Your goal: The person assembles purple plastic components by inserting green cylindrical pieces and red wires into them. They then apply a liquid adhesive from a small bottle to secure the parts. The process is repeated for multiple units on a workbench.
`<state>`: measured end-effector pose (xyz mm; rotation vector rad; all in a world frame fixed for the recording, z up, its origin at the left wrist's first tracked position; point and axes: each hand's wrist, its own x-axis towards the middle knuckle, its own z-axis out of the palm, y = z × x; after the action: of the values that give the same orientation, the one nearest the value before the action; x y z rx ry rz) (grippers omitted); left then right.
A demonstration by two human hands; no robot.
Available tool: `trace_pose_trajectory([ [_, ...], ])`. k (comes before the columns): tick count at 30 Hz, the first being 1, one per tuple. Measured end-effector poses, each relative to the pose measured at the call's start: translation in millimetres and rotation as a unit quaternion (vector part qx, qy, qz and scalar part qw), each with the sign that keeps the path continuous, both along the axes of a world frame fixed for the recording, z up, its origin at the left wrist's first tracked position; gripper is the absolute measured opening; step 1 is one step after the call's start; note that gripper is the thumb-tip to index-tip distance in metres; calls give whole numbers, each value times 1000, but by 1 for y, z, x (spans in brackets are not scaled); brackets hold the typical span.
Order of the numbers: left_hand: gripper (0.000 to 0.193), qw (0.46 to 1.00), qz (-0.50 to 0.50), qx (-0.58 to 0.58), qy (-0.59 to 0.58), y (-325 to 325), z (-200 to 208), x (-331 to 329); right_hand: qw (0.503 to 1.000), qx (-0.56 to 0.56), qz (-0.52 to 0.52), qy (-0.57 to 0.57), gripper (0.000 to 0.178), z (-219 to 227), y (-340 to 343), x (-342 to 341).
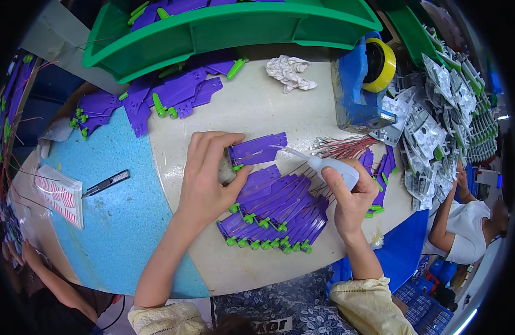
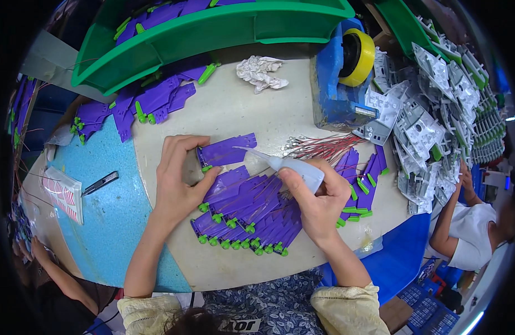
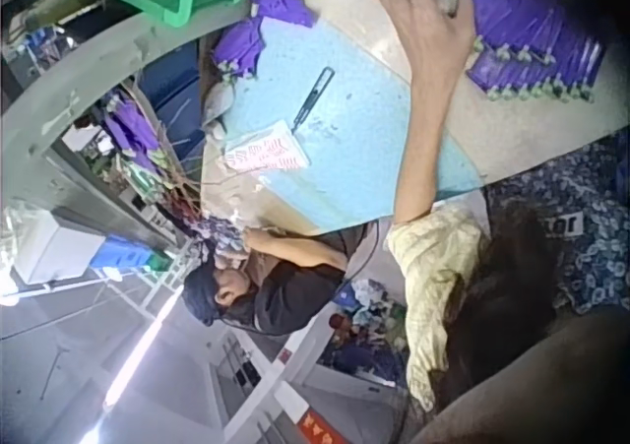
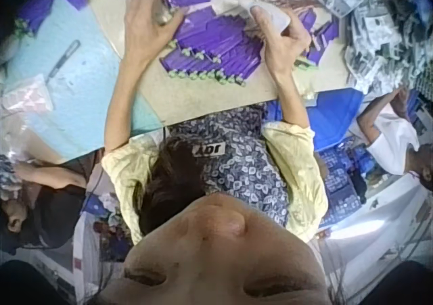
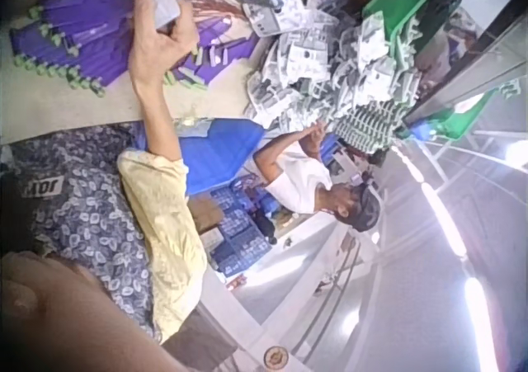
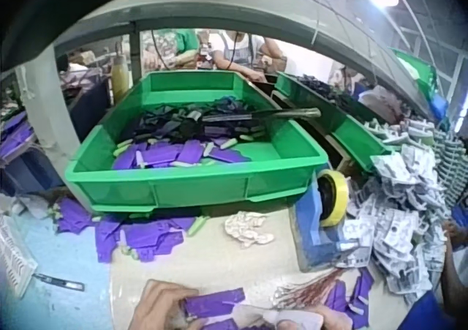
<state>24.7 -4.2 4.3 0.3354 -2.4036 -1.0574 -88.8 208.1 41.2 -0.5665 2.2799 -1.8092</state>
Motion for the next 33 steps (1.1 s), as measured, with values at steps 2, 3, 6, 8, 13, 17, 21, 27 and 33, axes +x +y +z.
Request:
trace_pose_trajectory([
  [2,52,1000,0,8,1,0,-1,0,999,30,8,10,14,0,-7,-1],
  [3,53,1000,0,12,2,-1,-1,0,999,45,12,15,14,0,-10,-2],
  [6,54,1000,1,22,-3,-1,-3,0,998,61,27,12,15,-2,-17,-4],
  [8,53,1000,1,30,-3,-1,-3,0,998,64,21,7,16,-4,-20,-4],
  [13,51,999,0,38,0,-2,-3,-1,998,67,-4,4,16,-2,-19,-6],
  [17,51,999,4,34,1,-3,-3,0,999,32,-12,-5,15,10,-8,-6],
  [21,53,1000,-4,23,7,-3,-2,-2,996,75,42,26,15,15,-9,-1],
  [27,37,992,-85,-83,49,-13,10,13,993,47,-28,-108,14,17,5,-6],
  [33,30,988,-35,-144,-42,-6,7,34,998,9,23,-64,14,18,4,3],
])
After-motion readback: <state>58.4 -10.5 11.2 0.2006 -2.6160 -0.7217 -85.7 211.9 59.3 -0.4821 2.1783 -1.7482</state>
